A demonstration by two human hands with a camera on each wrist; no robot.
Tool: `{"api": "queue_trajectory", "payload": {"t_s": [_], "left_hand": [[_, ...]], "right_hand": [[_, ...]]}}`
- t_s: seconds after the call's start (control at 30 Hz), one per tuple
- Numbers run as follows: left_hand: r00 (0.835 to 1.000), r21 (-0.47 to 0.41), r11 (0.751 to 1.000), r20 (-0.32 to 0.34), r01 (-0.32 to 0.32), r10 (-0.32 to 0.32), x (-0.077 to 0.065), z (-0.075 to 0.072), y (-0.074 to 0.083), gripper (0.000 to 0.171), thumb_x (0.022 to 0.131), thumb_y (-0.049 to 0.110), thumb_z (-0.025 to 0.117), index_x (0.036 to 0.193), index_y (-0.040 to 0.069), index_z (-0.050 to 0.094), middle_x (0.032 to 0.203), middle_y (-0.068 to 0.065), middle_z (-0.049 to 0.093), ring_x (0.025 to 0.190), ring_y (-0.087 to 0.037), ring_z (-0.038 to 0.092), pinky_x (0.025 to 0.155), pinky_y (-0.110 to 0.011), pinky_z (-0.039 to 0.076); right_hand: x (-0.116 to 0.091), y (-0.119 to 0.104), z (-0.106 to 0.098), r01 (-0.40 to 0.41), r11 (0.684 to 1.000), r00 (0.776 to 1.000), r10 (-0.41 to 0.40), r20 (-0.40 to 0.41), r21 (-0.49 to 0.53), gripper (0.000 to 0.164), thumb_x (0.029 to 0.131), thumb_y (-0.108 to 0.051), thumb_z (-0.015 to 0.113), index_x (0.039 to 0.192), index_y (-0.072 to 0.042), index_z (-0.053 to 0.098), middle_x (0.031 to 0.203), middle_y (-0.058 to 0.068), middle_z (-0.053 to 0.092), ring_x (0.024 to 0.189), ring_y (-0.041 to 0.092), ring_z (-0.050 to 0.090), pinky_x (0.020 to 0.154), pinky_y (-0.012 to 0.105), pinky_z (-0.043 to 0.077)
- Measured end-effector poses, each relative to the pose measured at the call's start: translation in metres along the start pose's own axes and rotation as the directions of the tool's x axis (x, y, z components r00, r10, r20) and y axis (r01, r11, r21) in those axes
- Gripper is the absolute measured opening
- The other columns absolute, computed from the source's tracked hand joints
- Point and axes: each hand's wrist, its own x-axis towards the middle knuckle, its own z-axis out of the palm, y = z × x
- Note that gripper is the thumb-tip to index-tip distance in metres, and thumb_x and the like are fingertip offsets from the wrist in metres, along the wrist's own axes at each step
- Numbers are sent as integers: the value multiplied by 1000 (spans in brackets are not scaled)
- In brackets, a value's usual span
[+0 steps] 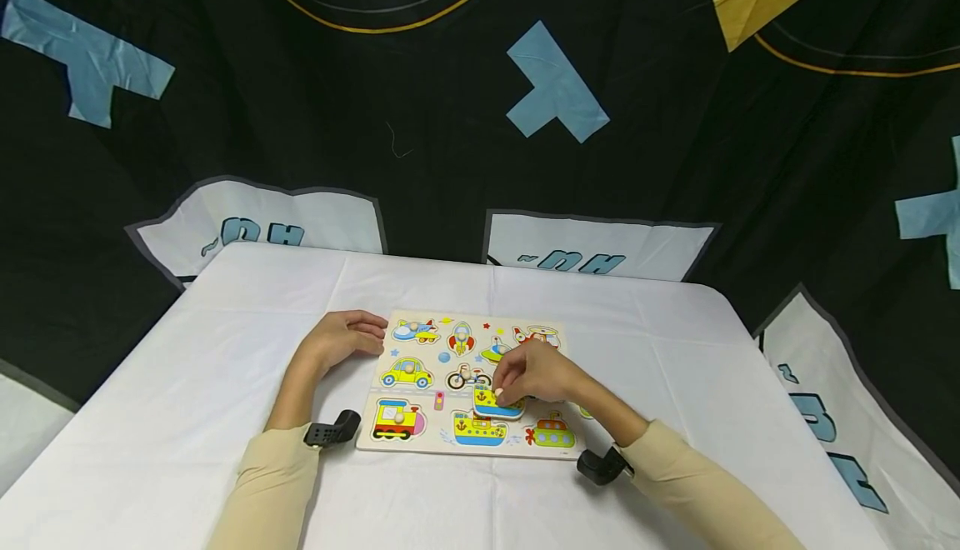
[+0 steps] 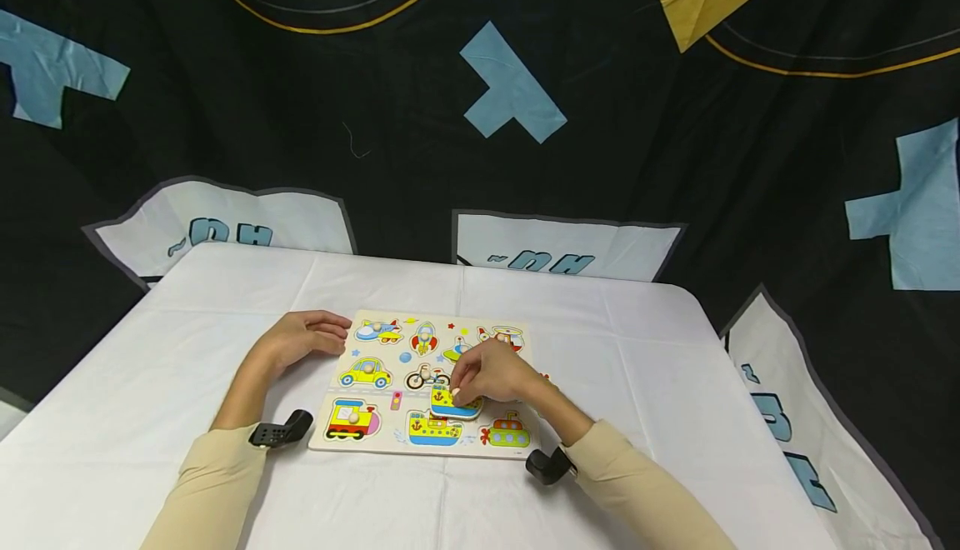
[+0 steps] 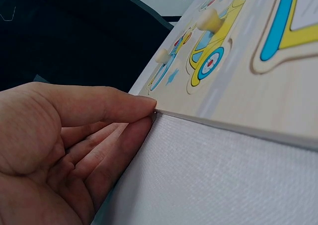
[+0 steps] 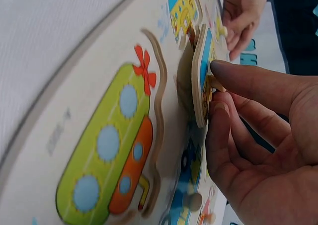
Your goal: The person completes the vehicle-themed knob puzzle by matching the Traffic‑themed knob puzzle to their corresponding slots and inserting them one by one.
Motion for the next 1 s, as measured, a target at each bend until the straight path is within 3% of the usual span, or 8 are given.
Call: {"api": "queue_trajectory", "payload": {"t_s": [0.27, 0.6, 1.0], "left_hand": [[1000, 3, 1000, -2, -8, 8, 0, 0, 0, 46, 81, 9, 78, 125, 4, 68, 104, -7, 76, 87, -12, 67, 78, -24, 52], [1000, -1, 1000, -4, 11, -11, -1, 0, 1, 45, 82, 10, 78, 125, 5, 68, 105, -7, 76, 88, -13, 67, 78, -24, 52], [1000, -24, 1000, 3, -8, 8, -2, -1, 0, 45, 82, 8, 77, 126, 3, 67, 105, -8, 75, 86, -12, 67, 77, -23, 53]], "right_hand": [[1, -7, 12, -5, 1000, 999, 6, 41, -18, 13, 76, -10, 87, 82, -13, 77, 69, -5, 68, 68, 8, 59, 66, 24, 44], [2, -15, 23, 14, 1000, 995, -14, 102, 10, 14, 75, -7, 87, 82, -12, 76, 69, -5, 67, 66, 6, 58, 62, 21, 43], [2, -16, 27, 0, 1000, 993, 1, 116, -6, 15, 74, -9, 88, 80, -14, 76, 69, -3, 67, 65, 8, 57, 62, 23, 43]]}}
